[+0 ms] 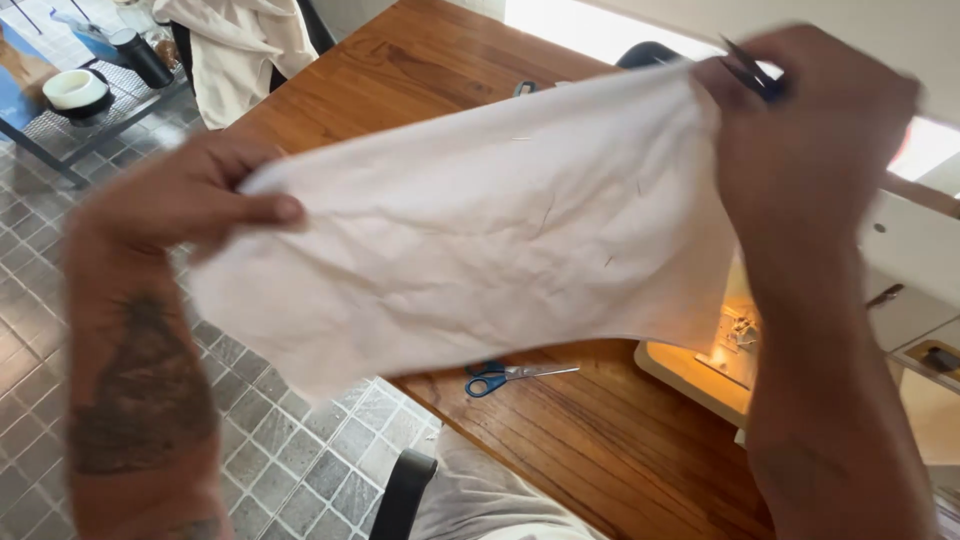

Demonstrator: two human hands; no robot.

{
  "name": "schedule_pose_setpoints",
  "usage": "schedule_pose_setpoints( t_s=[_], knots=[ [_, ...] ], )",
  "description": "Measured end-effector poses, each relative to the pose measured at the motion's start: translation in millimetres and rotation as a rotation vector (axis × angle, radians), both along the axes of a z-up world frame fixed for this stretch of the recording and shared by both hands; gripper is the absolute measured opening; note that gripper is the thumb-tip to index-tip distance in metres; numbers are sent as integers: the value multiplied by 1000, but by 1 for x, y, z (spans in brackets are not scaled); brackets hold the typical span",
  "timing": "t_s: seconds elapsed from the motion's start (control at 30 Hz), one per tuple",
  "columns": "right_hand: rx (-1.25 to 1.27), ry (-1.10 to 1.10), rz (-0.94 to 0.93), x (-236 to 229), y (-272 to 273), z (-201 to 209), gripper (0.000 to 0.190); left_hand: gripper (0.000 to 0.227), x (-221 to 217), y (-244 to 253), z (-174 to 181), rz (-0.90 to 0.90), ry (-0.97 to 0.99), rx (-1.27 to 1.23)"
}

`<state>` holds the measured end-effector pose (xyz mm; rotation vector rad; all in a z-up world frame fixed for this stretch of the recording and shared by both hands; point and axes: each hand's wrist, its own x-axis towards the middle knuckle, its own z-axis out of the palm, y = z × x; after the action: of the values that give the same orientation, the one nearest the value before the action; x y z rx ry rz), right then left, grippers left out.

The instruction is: Trimming excess threads from a fabric piece using snips and smoothing it out on a work surface

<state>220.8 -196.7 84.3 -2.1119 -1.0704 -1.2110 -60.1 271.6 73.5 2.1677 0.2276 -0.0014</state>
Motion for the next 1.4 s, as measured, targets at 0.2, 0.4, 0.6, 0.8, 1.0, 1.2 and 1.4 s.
schedule_pose_setpoints(
  t_s=[0.2,0.4,0.6,0.8,1.0,1.2,1.4],
  knots=[
    [-33,131,-427,116,148,-68,16,31,26,-39,-138,93,162,-60],
    [-178,783,-92,47,175,-84,64,32,16,-86,-204,412,342,72],
    [-492,903,-255,6,136,-141,25,46,-17,-62,-240,506,368,128],
    [-788,891,-545,22,89,-183,43,60,-11,-72,-204,501,518,238],
    [-806,1022,-439,57,85,-212,54,65,-4,-88,-191,450,576,260],
    [-806,951,-456,80,94,-220,47,60,-14,-97,-199,414,569,299],
    [-526,920,-442,102,101,-225,18,58,-20,-125,-157,194,778,292]
  ],
)
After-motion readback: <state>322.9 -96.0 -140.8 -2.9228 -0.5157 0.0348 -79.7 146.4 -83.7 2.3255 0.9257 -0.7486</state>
